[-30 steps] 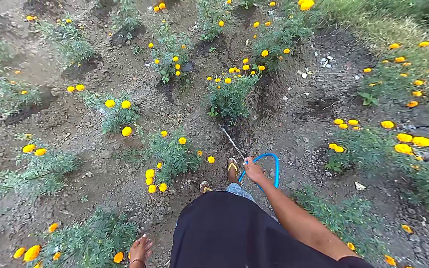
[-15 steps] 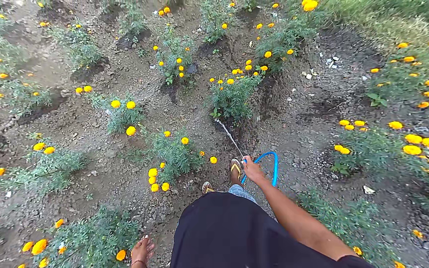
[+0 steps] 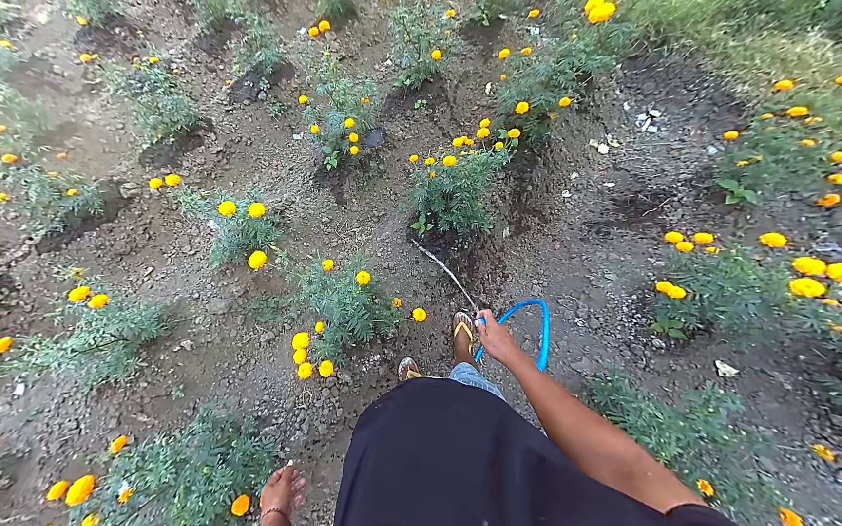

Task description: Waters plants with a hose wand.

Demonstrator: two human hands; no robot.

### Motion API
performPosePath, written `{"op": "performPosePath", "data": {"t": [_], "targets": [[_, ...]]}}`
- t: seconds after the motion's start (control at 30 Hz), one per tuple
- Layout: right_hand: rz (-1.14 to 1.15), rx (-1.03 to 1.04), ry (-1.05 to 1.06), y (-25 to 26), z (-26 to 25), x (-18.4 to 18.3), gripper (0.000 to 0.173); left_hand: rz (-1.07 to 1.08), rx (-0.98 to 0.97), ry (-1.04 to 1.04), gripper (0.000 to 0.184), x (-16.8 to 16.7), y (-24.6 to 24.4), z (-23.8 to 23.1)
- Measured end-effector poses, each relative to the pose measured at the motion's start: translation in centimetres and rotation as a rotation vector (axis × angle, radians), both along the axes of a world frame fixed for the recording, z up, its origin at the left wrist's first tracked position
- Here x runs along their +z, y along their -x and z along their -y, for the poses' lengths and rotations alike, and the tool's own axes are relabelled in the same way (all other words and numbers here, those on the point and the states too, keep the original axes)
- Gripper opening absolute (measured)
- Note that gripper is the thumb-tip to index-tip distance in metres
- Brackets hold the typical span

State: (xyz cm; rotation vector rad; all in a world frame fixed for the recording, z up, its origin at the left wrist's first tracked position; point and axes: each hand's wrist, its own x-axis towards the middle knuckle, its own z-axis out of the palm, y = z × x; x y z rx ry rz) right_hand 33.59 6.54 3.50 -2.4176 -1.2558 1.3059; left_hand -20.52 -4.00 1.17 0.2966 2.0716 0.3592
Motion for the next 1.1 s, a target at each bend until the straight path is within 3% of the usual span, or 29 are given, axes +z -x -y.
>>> {"op": "performPosePath", "data": {"t": [1.1], "targets": [[0.019,-0.032,-0.004,-0.2,-0.1,0.3,0.039,0.022,-0.010,0.015,0.038,-0.7,0.5,0.2]]}}
